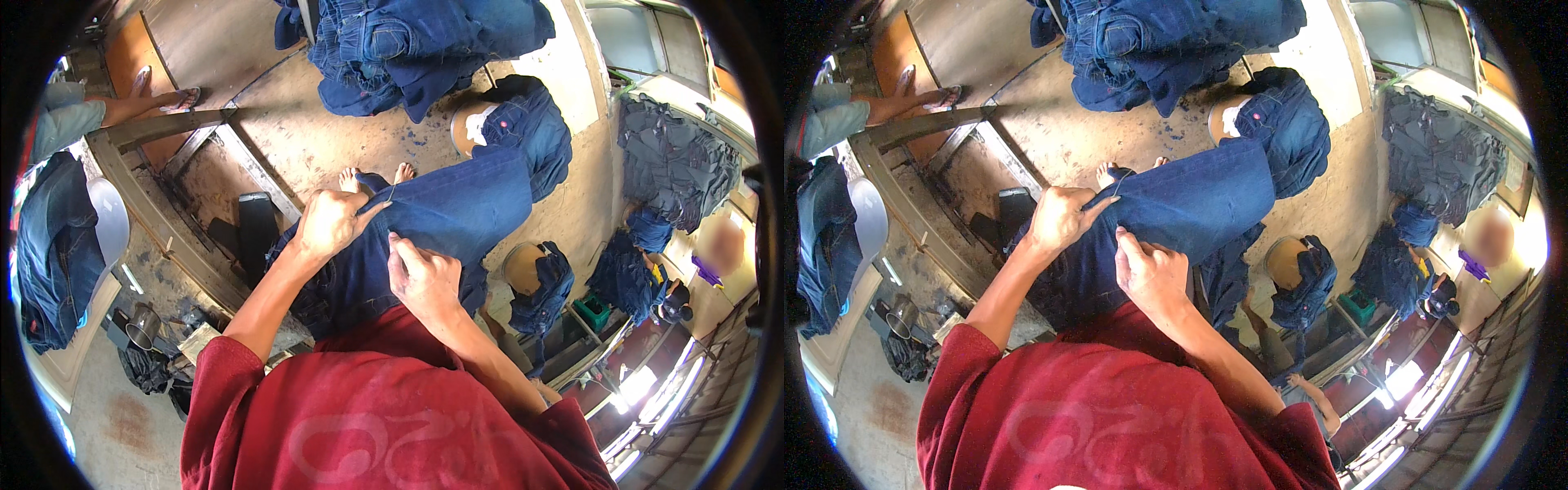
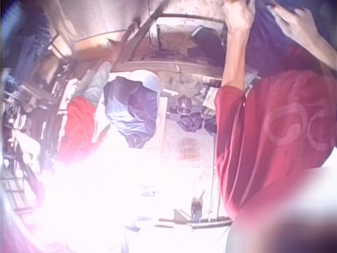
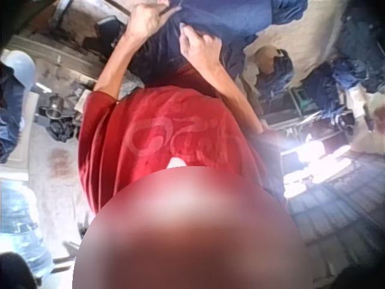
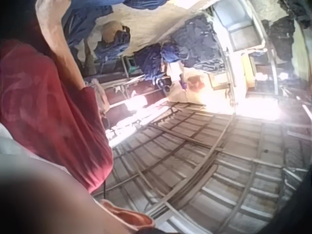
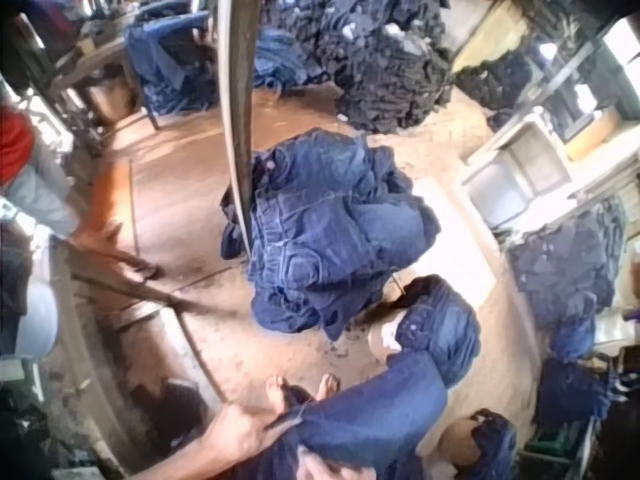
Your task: The person repeatedly picks up dark denim jeans from a pile, lays them flat on a table, and uses a white marker to draw lines on the fabric. They then place the marked jeans aside and repeat the process with the next item.
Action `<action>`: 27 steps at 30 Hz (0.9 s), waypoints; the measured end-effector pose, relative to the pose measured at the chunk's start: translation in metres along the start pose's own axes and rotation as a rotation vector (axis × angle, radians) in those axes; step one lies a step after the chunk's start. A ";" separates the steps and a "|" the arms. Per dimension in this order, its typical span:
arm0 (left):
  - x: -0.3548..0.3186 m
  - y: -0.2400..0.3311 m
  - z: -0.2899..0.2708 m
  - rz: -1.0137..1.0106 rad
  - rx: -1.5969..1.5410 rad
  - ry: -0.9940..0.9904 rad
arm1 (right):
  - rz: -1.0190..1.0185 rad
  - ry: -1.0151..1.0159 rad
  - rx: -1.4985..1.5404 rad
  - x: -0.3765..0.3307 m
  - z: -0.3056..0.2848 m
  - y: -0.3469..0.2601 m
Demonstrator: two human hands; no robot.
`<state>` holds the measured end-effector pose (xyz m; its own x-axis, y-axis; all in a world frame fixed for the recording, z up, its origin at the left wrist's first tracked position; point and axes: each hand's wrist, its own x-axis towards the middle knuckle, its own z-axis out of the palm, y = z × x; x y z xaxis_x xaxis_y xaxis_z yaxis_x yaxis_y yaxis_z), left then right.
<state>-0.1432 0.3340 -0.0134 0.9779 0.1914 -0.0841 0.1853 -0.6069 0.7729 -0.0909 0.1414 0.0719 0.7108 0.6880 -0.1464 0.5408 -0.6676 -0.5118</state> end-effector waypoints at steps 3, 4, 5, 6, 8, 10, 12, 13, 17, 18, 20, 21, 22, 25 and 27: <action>0.000 0.000 0.000 0.001 -0.007 0.014 | 0.008 0.015 0.002 0.001 -0.001 -0.001; 0.000 0.000 0.001 -0.013 -0.001 0.006 | 0.038 -0.025 -0.008 0.000 -0.001 -0.001; -0.001 0.000 0.001 -0.031 0.003 -0.009 | 0.021 -0.013 -0.011 -0.001 -0.002 -0.001; 0.000 0.000 0.001 -0.050 0.008 -0.034 | 0.031 -0.033 -0.019 -0.002 -0.003 -0.002; 0.000 -0.001 0.001 -0.006 -0.007 0.012 | 0.033 -0.011 0.014 -0.006 -0.004 -0.001; 0.000 -0.001 0.002 -0.014 0.006 0.004 | 0.015 0.088 0.114 -0.011 -0.005 -0.002; 0.000 -0.002 0.003 -0.022 0.003 0.020 | 0.007 0.046 0.075 -0.016 -0.005 -0.003; 0.000 -0.001 0.003 -0.033 0.008 0.018 | 0.009 0.010 0.037 -0.019 -0.005 -0.004; 0.000 0.000 0.003 -0.046 0.008 0.018 | -0.018 -0.009 -0.016 -0.022 -0.005 -0.004; 0.000 0.001 0.003 -0.052 0.005 0.020 | 0.016 -0.026 0.000 -0.022 -0.006 -0.004; 0.001 0.002 0.003 -0.045 0.010 0.033 | 0.013 0.061 0.073 -0.020 -0.006 -0.002; 0.001 0.002 0.002 -0.040 0.018 0.039 | -0.016 0.050 0.050 -0.020 -0.006 -0.001; 0.001 0.003 0.002 -0.041 0.024 0.040 | -0.018 0.007 0.022 -0.019 -0.006 0.000; 0.002 0.004 0.002 -0.056 0.033 0.034 | -0.007 -0.037 -0.002 -0.020 -0.008 0.000; 0.002 0.004 0.002 -0.048 0.032 0.049 | -0.041 0.041 0.042 -0.020 -0.008 0.001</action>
<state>-0.1407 0.3306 -0.0116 0.9621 0.2580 -0.0887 0.2353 -0.6201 0.7484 -0.1012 0.1247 0.0815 0.7066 0.7019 -0.0899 0.5514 -0.6257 -0.5518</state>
